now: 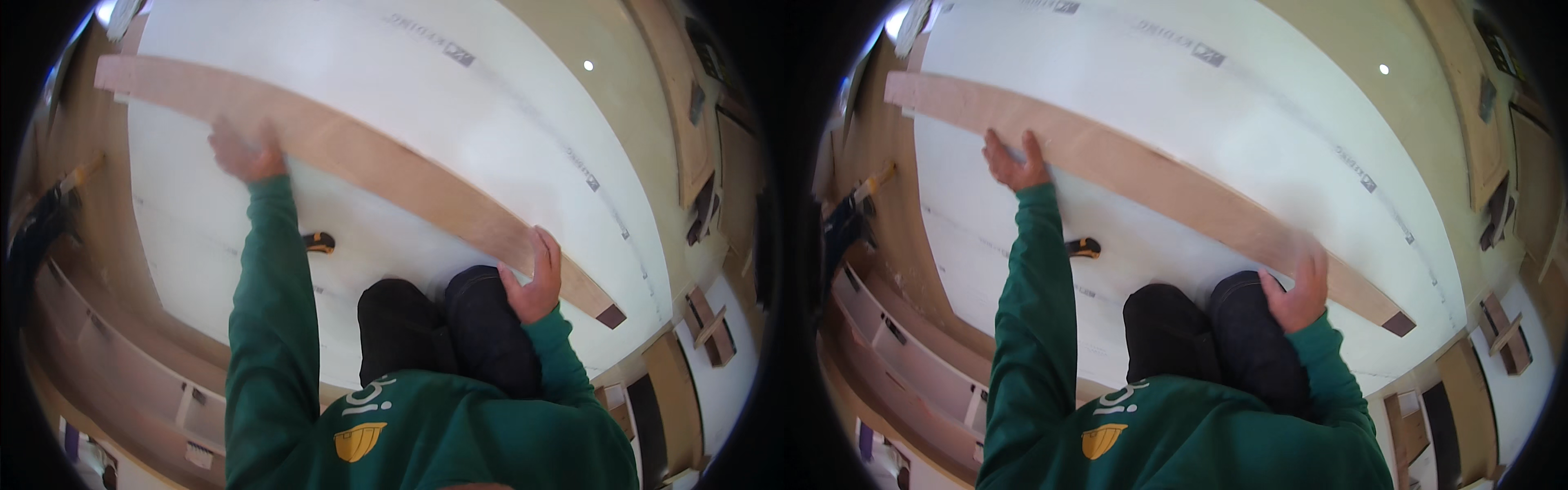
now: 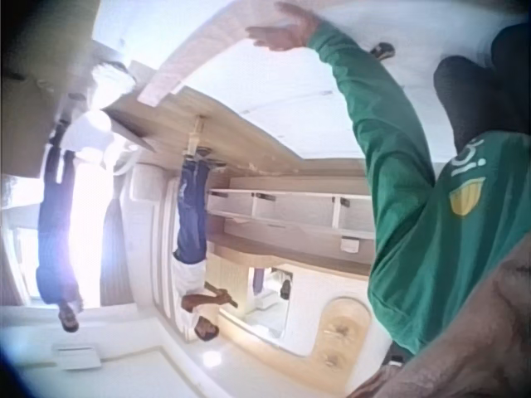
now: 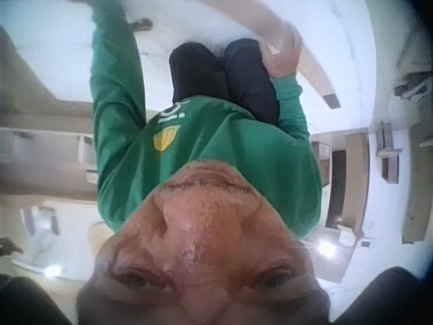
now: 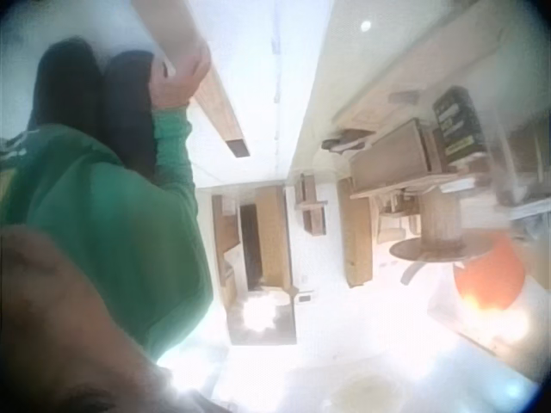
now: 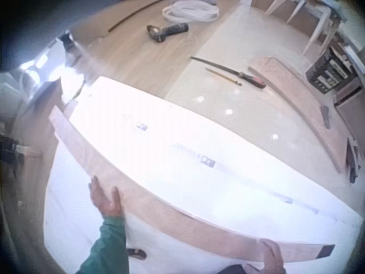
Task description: The person uses a utility knife and a straight wooden guide to score and cut a large white laminate sheet on the floor. They then use a pencil to trace the outline of a wooden template onto the sheet.
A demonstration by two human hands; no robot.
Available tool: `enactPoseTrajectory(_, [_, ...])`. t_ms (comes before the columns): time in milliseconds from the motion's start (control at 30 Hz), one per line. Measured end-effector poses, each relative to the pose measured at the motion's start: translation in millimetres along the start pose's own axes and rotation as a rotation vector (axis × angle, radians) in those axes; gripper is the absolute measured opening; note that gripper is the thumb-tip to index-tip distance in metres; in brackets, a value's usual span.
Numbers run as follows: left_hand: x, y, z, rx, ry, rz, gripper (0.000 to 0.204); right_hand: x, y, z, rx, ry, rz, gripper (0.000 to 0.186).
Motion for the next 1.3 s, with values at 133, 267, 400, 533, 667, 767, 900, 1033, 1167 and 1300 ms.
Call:
enactPoseTrajectory(133, [-3, 5, -5, 0.029, -0.008, 0.033, 0.081, -5, 82, -59, 0.219, 0.597, 0.427, 0.057])
enactPoseTrajectory(267, [5, 1, 9, 0.034, 0.110, 0.090, 0.092, -9, 173, -172, 0.253, 0.495, 0.917, 0.047])
enactPoseTrajectory(400, [28, -5, 27, -0.169, 0.186, 0.118, 0.091, -12, 221, -249, -0.114, 0.539, 0.750, 0.023])
enactPoseTrajectory(533, [36, -8, 32, -0.119, 0.303, 0.233, 0.090, -5, 186, -217, -0.069, 0.600, 0.524, 0.019])
enactPoseTrajectory(667, [38, -12, 35, -0.134, 0.325, 0.270, 0.090, 61, 95, -102, 0.314, 0.435, 0.248, 0.035])
enactPoseTrajectory(767, [40, -16, 39, -0.087, 0.383, 0.294, 0.091, 172, 56, -22, 0.269, 0.019, -0.100, 0.037])
enactPoseTrajectory(900, [45, -23, 42, -0.062, 0.409, 0.362, 0.095, 330, 85, -9, -0.018, -0.420, 0.222, 0.042])
enactPoseTrajectory(1033, [53, -27, 44, -0.093, 0.489, 0.417, 0.096, 385, 98, -50, -0.280, -0.655, 0.173, 0.047])
enactPoseTrajectory(1167, [59, -29, 50, -0.144, 0.516, 0.404, 0.091, 388, 89, -63, -0.316, -0.670, 0.168, 0.047])
enactPoseTrajectory(1300, [85, -3, 51, -0.098, 0.410, 0.474, 0.080, 392, 90, -57, -0.361, -0.637, 0.116, 0.047])
Point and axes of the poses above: each hand's wrist, its own x-axis towards the middle knuckle, its own z-axis out of the back of the hand, y = z × x, the point moved 3 cm from there along x, towards the middle knuckle, and after that the axes turned 9 degrees about -z, right-handed, at the moved point
